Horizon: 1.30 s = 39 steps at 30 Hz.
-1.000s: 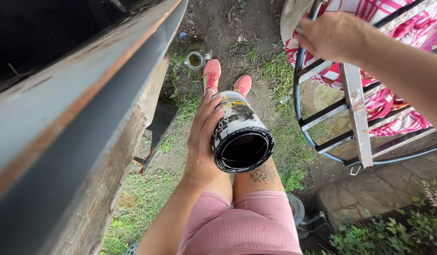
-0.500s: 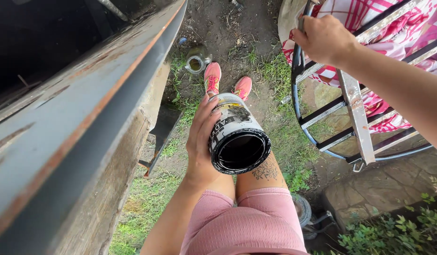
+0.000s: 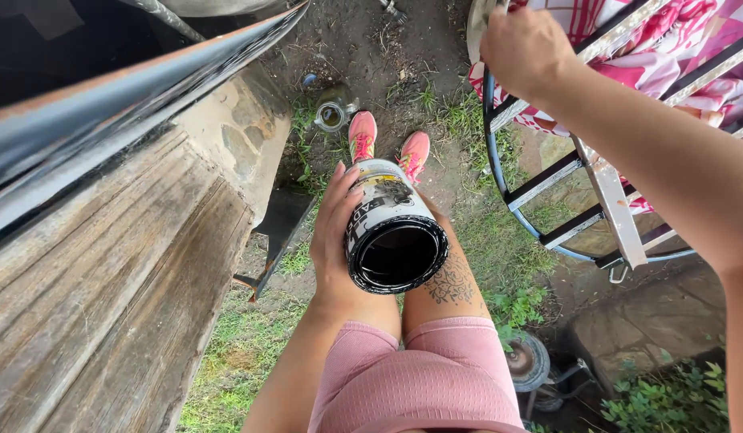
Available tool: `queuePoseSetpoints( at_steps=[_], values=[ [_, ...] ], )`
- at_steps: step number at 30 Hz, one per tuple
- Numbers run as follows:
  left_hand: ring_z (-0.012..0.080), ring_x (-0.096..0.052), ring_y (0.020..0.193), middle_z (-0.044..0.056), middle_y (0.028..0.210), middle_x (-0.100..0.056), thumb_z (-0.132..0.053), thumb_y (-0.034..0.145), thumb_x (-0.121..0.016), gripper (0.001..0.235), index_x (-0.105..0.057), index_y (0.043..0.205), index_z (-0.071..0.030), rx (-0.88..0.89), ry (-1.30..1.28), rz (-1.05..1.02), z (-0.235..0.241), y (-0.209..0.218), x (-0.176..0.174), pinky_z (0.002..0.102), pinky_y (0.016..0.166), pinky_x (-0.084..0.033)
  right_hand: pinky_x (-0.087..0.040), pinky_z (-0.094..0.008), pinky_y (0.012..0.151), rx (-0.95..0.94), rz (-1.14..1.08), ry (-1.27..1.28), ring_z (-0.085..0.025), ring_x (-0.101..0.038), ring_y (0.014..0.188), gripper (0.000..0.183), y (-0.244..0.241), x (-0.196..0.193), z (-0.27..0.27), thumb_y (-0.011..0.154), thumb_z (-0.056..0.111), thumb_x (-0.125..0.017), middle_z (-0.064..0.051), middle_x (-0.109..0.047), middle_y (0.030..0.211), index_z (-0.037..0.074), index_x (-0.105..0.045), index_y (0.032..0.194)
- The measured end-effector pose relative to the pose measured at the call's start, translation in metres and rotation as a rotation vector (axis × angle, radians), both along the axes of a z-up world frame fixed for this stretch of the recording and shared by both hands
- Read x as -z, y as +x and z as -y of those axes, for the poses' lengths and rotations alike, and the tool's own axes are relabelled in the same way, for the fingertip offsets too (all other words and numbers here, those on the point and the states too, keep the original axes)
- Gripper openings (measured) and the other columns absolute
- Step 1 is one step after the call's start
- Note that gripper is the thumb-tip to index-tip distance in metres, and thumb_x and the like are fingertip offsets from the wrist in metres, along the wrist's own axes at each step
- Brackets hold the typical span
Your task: Painting a circular metal frame with black paint using a small brush
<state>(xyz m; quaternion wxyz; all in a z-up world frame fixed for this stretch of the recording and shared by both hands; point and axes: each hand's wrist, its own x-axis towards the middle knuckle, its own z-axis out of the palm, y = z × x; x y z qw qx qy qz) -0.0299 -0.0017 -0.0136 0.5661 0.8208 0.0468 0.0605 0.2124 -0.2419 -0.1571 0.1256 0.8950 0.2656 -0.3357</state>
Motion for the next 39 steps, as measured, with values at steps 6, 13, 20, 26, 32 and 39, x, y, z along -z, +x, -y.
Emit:
queuePoseSetpoints(
  at_steps=[6, 13, 20, 26, 32, 39],
  values=[
    [0.0480, -0.045, 0.146, 0.026, 0.147, -0.049, -0.024, 0.106, -0.058, 0.042, -0.044, 0.139, -0.001, -0.004, -0.013, -0.015, 0.005, -0.005, 0.004, 0.060, 0.127, -0.042, -0.053, -0.060, 0.052, 0.169, -0.042, 0.176, -0.053, -0.065, 0.062, 0.043, -0.013, 0.026, 0.014, 0.114, 0.025, -0.042, -0.030, -0.065, 0.071, -0.007, -0.061, 0.093],
    [0.0459, -0.044, 0.147, 0.024, 0.149, -0.049, -0.021, 0.109, -0.053, 0.037, -0.044, 0.140, -0.002, 0.015, -0.018, -0.041, 0.005, -0.012, 0.005, 0.057, 0.128, -0.040, -0.051, -0.053, 0.064, 0.134, 0.109, 0.343, -0.041, -0.059, 0.077, 0.034, -0.007, -0.005, 0.010, 0.116, 0.020, -0.050, -0.026, -0.060, 0.089, -0.007, -0.059, 0.097],
    [0.0465, -0.045, 0.146, 0.025, 0.148, -0.050, -0.021, 0.108, -0.055, 0.038, -0.044, 0.139, -0.001, 0.017, -0.006, -0.023, 0.005, -0.013, 0.005, 0.058, 0.127, -0.042, -0.052, -0.040, 0.055, 0.031, 0.228, 0.361, -0.031, -0.063, 0.069, 0.029, -0.010, -0.002, 0.026, 0.116, 0.015, -0.058, -0.015, -0.064, 0.084, -0.003, -0.062, 0.093],
    [0.0473, -0.046, 0.145, 0.026, 0.147, -0.050, -0.022, 0.104, -0.062, 0.045, -0.044, 0.138, 0.000, 0.029, 0.001, -0.001, 0.004, -0.010, 0.000, 0.058, 0.125, -0.043, -0.054, -0.045, 0.048, 0.125, 0.198, 0.305, -0.035, -0.064, 0.064, 0.037, -0.012, -0.007, 0.033, 0.122, 0.022, -0.052, -0.018, -0.065, 0.077, -0.003, -0.063, 0.098],
    [0.0475, -0.044, 0.147, 0.026, 0.149, -0.048, -0.021, 0.102, -0.066, 0.050, -0.043, 0.140, 0.000, 0.047, -0.008, -0.004, 0.003, -0.010, -0.002, 0.059, 0.127, -0.041, -0.039, -0.039, 0.043, 0.094, 0.343, 0.596, -0.026, -0.051, 0.051, 0.028, -0.043, -0.068, 0.048, 0.125, 0.003, -0.052, -0.012, -0.057, 0.075, -0.001, -0.055, 0.097],
    [0.0460, -0.044, 0.148, 0.026, 0.150, -0.047, -0.019, 0.104, -0.059, 0.044, -0.043, 0.141, -0.001, 0.056, -0.017, -0.012, 0.002, -0.006, -0.007, 0.057, 0.128, -0.039, -0.047, -0.029, 0.055, 0.889, 0.535, 1.138, -0.021, -0.061, 0.061, 0.015, -0.141, -0.087, 0.049, 0.119, 0.010, -0.046, -0.015, -0.059, 0.076, -0.002, -0.045, 0.111]
  ],
)
